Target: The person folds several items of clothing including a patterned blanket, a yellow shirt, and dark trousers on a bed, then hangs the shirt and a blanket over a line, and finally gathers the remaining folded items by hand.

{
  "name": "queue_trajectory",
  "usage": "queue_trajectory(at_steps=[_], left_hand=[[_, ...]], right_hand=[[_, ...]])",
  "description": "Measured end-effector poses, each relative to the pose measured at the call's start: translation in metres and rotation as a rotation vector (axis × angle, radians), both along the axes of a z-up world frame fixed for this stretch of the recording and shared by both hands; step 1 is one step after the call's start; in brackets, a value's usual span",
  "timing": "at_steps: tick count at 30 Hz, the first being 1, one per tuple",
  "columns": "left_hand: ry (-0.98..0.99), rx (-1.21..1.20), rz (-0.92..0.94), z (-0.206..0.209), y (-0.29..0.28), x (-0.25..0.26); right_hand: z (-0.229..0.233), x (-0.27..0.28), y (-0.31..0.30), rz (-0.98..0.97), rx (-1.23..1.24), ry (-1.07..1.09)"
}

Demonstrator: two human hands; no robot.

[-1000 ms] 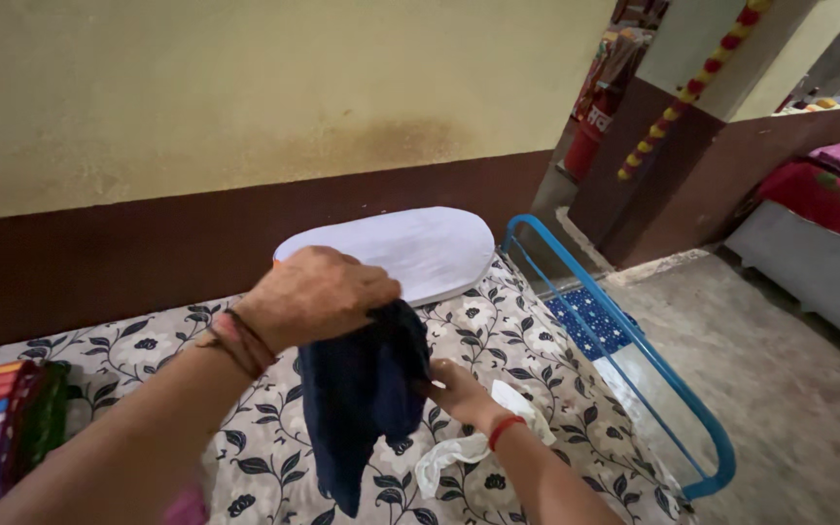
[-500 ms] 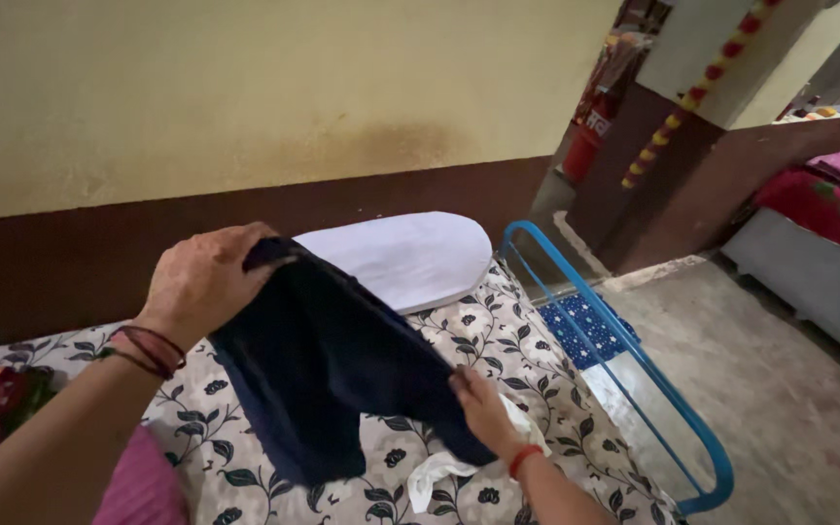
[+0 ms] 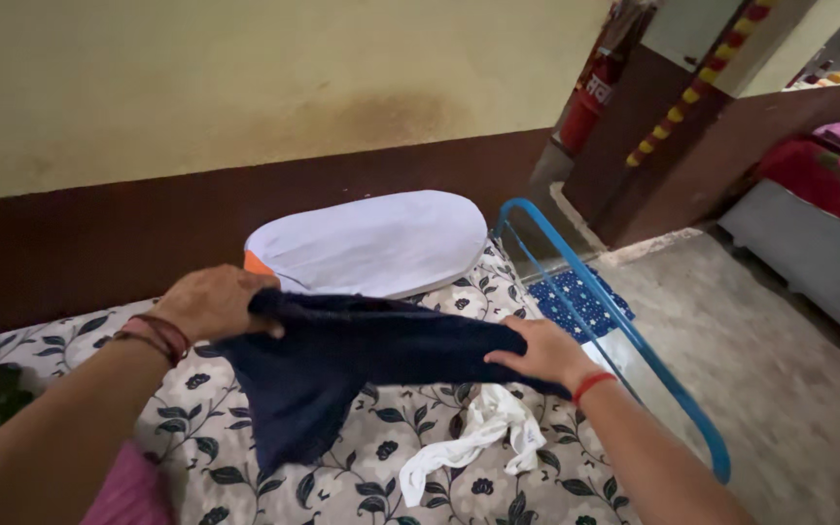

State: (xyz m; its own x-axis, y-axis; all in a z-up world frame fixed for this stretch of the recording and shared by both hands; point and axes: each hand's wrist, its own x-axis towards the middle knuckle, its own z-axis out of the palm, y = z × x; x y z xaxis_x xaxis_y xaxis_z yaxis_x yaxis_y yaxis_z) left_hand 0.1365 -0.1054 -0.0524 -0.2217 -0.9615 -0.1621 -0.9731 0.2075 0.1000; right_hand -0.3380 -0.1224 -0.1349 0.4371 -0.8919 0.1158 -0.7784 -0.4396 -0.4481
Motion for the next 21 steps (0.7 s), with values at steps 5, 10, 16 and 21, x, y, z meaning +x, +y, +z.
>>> queue_trajectory(at_steps=[5, 10, 16, 21], left_hand=[[0.145, -0.406, -0.057, -0.013, -0.054, -0.015], [0.071, -0.475, -0.096, -0.009, -0.067, -0.036], [0.091, -0.584, -0.147, -0.038, -0.043, -0.026], [0.015, -0.615, -0.176, -0.126, 0.001, 0.033]], right_hand=[[-0.02, -0.041, -0.07, -0.154, -0.069, 0.158], [-0.055, -0.08, -0.103, -0.3, -0.125, 0.249], [-0.076, -0.09, -0.063, -0.469, -0.199, 0.329], [-0.092, -0.082, -0.013, -0.584, -0.162, 0.489]])
